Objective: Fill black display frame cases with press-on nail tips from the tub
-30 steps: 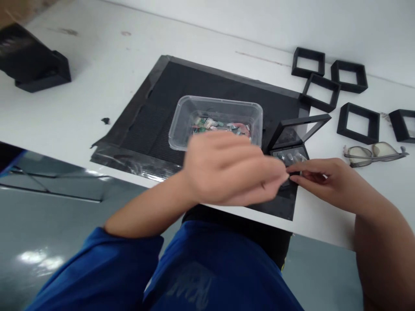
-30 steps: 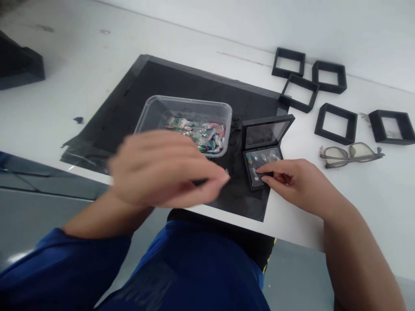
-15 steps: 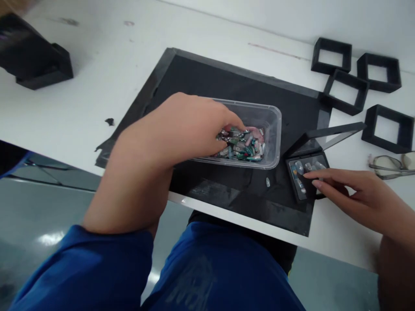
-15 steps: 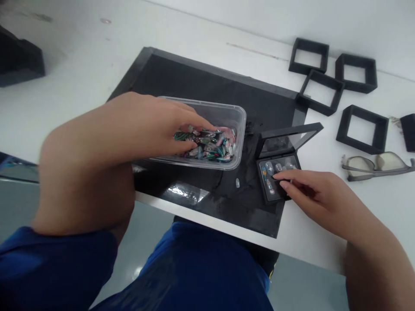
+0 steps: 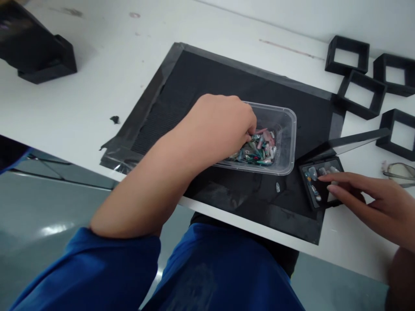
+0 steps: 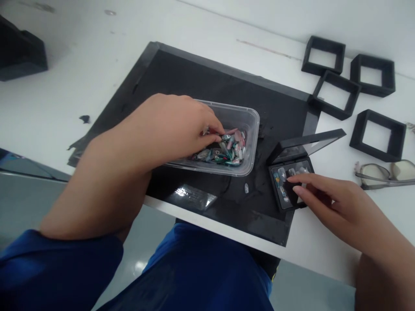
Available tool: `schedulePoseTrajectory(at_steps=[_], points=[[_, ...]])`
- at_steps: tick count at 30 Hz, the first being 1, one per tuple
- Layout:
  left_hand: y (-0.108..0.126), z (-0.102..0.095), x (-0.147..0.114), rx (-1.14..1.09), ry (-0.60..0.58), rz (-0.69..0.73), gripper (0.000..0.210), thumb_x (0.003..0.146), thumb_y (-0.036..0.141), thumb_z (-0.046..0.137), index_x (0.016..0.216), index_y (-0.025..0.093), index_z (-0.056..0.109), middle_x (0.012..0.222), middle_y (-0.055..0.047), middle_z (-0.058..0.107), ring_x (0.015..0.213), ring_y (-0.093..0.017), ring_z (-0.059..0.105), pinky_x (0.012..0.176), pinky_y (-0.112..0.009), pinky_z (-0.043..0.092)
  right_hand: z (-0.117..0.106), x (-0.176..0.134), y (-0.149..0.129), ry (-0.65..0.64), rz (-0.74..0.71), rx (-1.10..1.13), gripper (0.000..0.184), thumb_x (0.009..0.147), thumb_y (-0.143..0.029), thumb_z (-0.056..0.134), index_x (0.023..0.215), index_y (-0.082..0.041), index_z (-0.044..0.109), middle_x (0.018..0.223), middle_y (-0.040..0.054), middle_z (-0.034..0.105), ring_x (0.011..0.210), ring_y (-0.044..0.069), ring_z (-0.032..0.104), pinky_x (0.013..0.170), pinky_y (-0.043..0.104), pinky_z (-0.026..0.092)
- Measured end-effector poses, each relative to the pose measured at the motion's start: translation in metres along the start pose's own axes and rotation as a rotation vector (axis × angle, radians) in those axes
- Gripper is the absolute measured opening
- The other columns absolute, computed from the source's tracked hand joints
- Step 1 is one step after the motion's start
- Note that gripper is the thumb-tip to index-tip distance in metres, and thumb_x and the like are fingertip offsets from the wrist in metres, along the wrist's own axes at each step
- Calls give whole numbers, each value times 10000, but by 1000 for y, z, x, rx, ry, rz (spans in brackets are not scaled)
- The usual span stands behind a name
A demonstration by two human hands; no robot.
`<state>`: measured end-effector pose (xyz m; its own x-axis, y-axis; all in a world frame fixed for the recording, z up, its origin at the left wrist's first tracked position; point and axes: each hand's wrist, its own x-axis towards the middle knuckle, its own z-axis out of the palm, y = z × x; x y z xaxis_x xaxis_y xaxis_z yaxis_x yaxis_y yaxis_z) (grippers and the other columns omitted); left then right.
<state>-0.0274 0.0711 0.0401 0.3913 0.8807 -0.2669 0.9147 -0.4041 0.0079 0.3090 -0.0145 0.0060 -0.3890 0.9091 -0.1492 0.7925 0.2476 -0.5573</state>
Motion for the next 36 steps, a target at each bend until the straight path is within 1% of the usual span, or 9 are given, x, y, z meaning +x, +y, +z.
schedulePoseTrajectory(at_steps=[5, 8, 11, 13, 16, 22, 25, 30, 36], points=[[-2, -2, -1, -17, -9, -11, 289, 947, 267, 574, 1050, 283, 843, 1039, -49, 808, 977, -295, 743, 864, -393, 556, -5, -2, 0, 38, 16, 24, 298, 979, -537, 703, 1140, -330, 845, 994, 36, 853, 641, 177, 741, 402, 213, 498], [-2, -5, -3, -21, -14, -10, 320, 952, 260, 556, 1136, 302, 814, 1038, -55, 805, 983, -286, 727, 890, -399, 547, -11, -4, -2, 267, 29, 23, 194, 937, -481, 770, 999, -322, 861, 927, 32, 845, 702, 188, 756, 484, 239, 527], [0, -9, -5, 0, -50, -40, 375, 977, 269, 498, 1229, 303, 773, 1055, -75, 791, 999, -301, 709, 896, -435, 544, -14, -3, -7, 497, 111, 121, 186, 889, -447, 824, 950, -277, 866, 829, 43, 811, 640, 156, 674, 501, 267, 468], [1, -10, -5, 19, -56, -44, 400, 985, 301, 469, 1259, 292, 760, 1067, -97, 776, 1010, -318, 701, 886, -455, 544, -13, -1, -9, 596, 115, 183, 175, 880, -410, 846, 946, -250, 869, 766, 35, 775, 558, 115, 562, 470, 276, 385], [2, -10, -5, 28, -50, -44, 435, 989, 356, 446, 1287, 295, 757, 1083, -115, 768, 1019, -337, 693, 881, -481, 547, -10, 3, -5, 666, 38, 175, 118, 906, -349, 844, 931, -235, 867, 715, 15, 737, 541, 97, 506, 465, 284, 332], [4, -10, -2, 60, -85, -105, 455, 997, 492, 467, 1135, 269, 839, 984, -114, 771, 944, -310, 673, 859, -456, 548, -3, 5, 1, 579, -52, 103, 61, 934, -282, 820, 911, -227, 836, 729, 6, 734, 614, 119, 573, 512, 284, 376], [5, -9, -1, 97, -83, -122, 434, 987, 507, 481, 1135, 305, 835, 1021, -105, 781, 930, -319, 673, 790, -430, 522, -3, 5, -2, 522, -55, 69, 100, 960, -307, 792, 893, -238, 820, 712, -5, 733, 560, 105, 529, 499, 280, 365], [6, -8, -3, 86, -64, -41, 425, 1041, 443, 423, 1188, 283, 788, 1158, -114, 787, 1006, -322, 684, 816, -456, 509, -6, 4, -4, 465, -67, 12, 105, 983, -327, 767, 916, -257, 809, 731, -13, 752, 562, 98, 553, 507, 256, 388], [6, -7, -4, 85, -64, -72, 350, 1022, 339, 461, 1139, 281, 786, 1227, -79, 794, 1134, -361, 713, 856, -445, 536, -4, 5, -2, 394, -87, -42, 149, 995, -373, 742, 952, -258, 828, 703, -29, 760, 506, 76, 568, 467, 224, 391]])
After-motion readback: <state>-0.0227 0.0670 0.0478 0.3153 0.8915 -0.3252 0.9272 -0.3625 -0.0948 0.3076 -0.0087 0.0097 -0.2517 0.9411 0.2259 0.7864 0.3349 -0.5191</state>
